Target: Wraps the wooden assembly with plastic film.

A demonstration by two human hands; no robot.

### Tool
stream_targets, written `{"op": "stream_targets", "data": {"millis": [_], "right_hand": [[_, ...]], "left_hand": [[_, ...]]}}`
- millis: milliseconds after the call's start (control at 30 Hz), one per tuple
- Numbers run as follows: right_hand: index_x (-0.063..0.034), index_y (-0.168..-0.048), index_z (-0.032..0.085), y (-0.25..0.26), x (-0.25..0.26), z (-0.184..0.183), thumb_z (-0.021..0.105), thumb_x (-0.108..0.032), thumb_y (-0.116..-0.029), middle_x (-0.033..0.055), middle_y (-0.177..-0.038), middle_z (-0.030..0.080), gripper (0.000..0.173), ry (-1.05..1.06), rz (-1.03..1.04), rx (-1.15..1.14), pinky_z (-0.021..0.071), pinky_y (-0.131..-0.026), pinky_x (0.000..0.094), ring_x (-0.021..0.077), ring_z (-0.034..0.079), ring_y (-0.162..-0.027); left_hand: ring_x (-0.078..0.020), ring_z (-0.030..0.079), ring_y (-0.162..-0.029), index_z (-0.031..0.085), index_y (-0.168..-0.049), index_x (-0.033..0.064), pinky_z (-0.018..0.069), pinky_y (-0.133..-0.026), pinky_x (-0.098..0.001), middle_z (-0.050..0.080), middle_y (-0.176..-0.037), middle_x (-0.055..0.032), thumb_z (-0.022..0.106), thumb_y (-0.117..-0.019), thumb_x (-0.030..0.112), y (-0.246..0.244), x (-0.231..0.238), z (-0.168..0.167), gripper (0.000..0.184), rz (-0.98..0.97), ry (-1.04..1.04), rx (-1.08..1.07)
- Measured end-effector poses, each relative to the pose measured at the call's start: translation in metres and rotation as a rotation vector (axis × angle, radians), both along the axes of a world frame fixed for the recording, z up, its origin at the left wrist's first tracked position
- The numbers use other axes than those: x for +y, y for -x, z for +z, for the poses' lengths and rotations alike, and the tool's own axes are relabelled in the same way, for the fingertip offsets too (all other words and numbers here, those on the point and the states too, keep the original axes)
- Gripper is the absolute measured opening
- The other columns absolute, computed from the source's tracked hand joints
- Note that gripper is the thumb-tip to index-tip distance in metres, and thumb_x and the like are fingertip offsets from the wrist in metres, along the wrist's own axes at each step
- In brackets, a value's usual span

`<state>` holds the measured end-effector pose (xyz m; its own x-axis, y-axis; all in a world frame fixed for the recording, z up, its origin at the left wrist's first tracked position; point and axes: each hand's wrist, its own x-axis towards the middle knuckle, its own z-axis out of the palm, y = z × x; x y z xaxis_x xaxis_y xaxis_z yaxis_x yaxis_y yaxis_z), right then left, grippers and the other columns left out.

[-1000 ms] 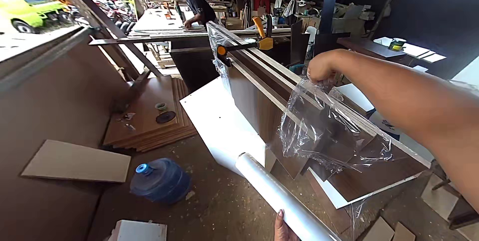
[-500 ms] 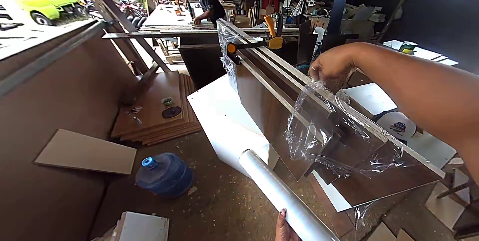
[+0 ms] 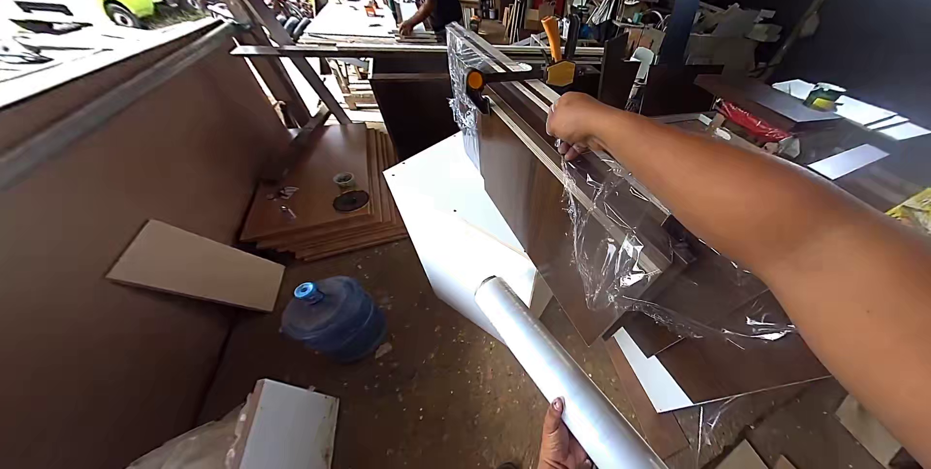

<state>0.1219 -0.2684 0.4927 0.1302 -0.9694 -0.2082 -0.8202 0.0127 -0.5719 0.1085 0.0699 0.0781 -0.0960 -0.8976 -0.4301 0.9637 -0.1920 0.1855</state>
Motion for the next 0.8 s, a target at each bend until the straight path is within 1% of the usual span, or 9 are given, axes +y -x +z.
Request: {"op": "stream_targets", "data": {"millis": [133, 233, 333, 433, 533, 600, 700, 767, 800], "right_hand": [[-0.0046, -0.126, 0.059, 0.0, 0.019, -0.006, 0.052, -0.01, -0.1014, 0.0145, -0.1, 0.063, 0.026, 0.084, 0.121, -0.015, 0.0568, -0.069, 0.0384, 0.0207, 0.064, -0.076], [-0.0048, -0.116, 0.062, 0.003, 0.02, -0.008, 0.052, -0.013, -0.1019, 0.0136, -0.095, 0.064, 0.02, 0.219, 0.185, -0.086, 0.0559, -0.066, 0.0399, 0.0206, 0.064, -0.071], [-0.0032, -0.112, 0.067, 0.002, 0.024, -0.02, 0.053, -0.011, -0.0996, 0.016, -0.102, 0.067, 0.02, 0.308, 0.342, -0.016, 0.054, -0.077, 0.0503, 0.0272, 0.066, -0.087], [-0.0036, -0.107, 0.067, 0.006, 0.035, -0.024, 0.053, -0.008, -0.1, 0.0138, -0.1, 0.067, 0.017, 0.351, 0.47, 0.081, 0.0511, -0.082, 0.0495, 0.027, 0.065, -0.096], [-0.0051, -0.114, 0.067, 0.014, 0.05, -0.017, 0.052, -0.003, -0.0998, 0.0136, -0.108, 0.068, 0.021, 0.323, 0.556, 0.186, 0.052, -0.09, 0.0495, 0.027, 0.066, -0.104], [-0.0069, -0.119, 0.067, 0.02, 0.077, 0.001, 0.05, -0.005, -0.1013, 0.012, -0.107, 0.07, 0.025, 0.36, 0.618, 0.212, 0.0527, -0.09, 0.0481, 0.025, 0.067, -0.102], [-0.0086, -0.111, 0.069, 0.042, 0.139, 0.029, 0.053, -0.011, -0.1009, 0.0089, -0.1, 0.069, 0.019, 0.5, 0.632, 0.248, 0.0539, -0.083, 0.0449, 0.0219, 0.067, -0.094], [-0.0091, -0.105, 0.07, 0.065, 0.187, 0.022, 0.062, -0.021, -0.0981, 0.0089, -0.098, 0.064, 0.017, 0.578, 0.521, 0.314, 0.0539, -0.079, 0.0464, 0.0254, 0.065, -0.093], [-0.0081, -0.105, 0.071, 0.077, 0.209, 0.008, 0.07, -0.029, -0.0949, 0.0112, -0.098, 0.065, 0.024, 0.614, 0.449, 0.341, 0.0555, -0.077, 0.0499, 0.0299, 0.065, -0.095]], "left_hand": [[-0.027, 0.077, -0.085, 0.069, -0.108, 0.0075, 0.0643, -0.076, -0.0474, 0.077, -0.093, -0.015, 0.099, -0.0494, 0.047, -0.002, -0.002, 0.002, 0.077, 0.005, 0.045, 0.021], [-0.0261, 0.077, -0.085, 0.069, -0.107, 0.0082, 0.0643, -0.076, -0.047, 0.077, -0.093, -0.0143, 0.099, -0.0513, 0.048, -0.004, -0.003, 0.003, 0.074, 0.009, 0.073, -0.001], [-0.0258, 0.077, -0.085, 0.071, -0.105, 0.0097, 0.0644, -0.077, -0.0465, 0.077, -0.093, -0.0136, 0.097, -0.0544, 0.048, -0.006, -0.002, 0.001, 0.068, 0.004, 0.107, -0.008], [-0.0252, 0.077, -0.084, 0.072, -0.104, 0.0101, 0.0646, -0.075, -0.0456, 0.077, -0.092, -0.0132, 0.097, -0.0534, 0.047, -0.008, -0.002, 0.006, 0.068, 0.001, 0.102, -0.004], [-0.0245, 0.077, -0.083, 0.071, -0.104, 0.01, 0.0646, -0.075, -0.0451, 0.077, -0.091, -0.0128, 0.097, -0.0525, 0.048, -0.01, -0.001, 0.011, 0.069, 0.004, 0.096, -0.009], [-0.0249, 0.077, -0.084, 0.072, -0.105, 0.0094, 0.0645, -0.076, -0.0454, 0.077, -0.092, -0.0132, 0.098, -0.0514, 0.047, -0.012, -0.002, 0.01, 0.07, -0.002, 0.098, -0.006], [-0.0261, 0.077, -0.087, 0.069, -0.109, 0.0073, 0.0642, -0.078, -0.046, 0.077, -0.095, -0.0145, 0.1, -0.0484, 0.046, -0.018, -0.005, 0.017, 0.078, -0.027, 0.095, -0.022], [-0.0262, 0.077, -0.087, 0.067, -0.11, 0.0061, 0.0641, -0.078, -0.0462, 0.076, -0.095, -0.0148, 0.1, -0.0466, 0.045, -0.024, -0.004, 0.021, 0.082, -0.061, 0.09, -0.046], [-0.026, 0.077, -0.088, 0.067, -0.11, 0.0061, 0.0641, -0.078, -0.0461, 0.076, -0.095, -0.0148, 0.1, -0.0475, 0.044, -0.026, -0.004, 0.022, 0.08, -0.08, 0.102, -0.048]]}}
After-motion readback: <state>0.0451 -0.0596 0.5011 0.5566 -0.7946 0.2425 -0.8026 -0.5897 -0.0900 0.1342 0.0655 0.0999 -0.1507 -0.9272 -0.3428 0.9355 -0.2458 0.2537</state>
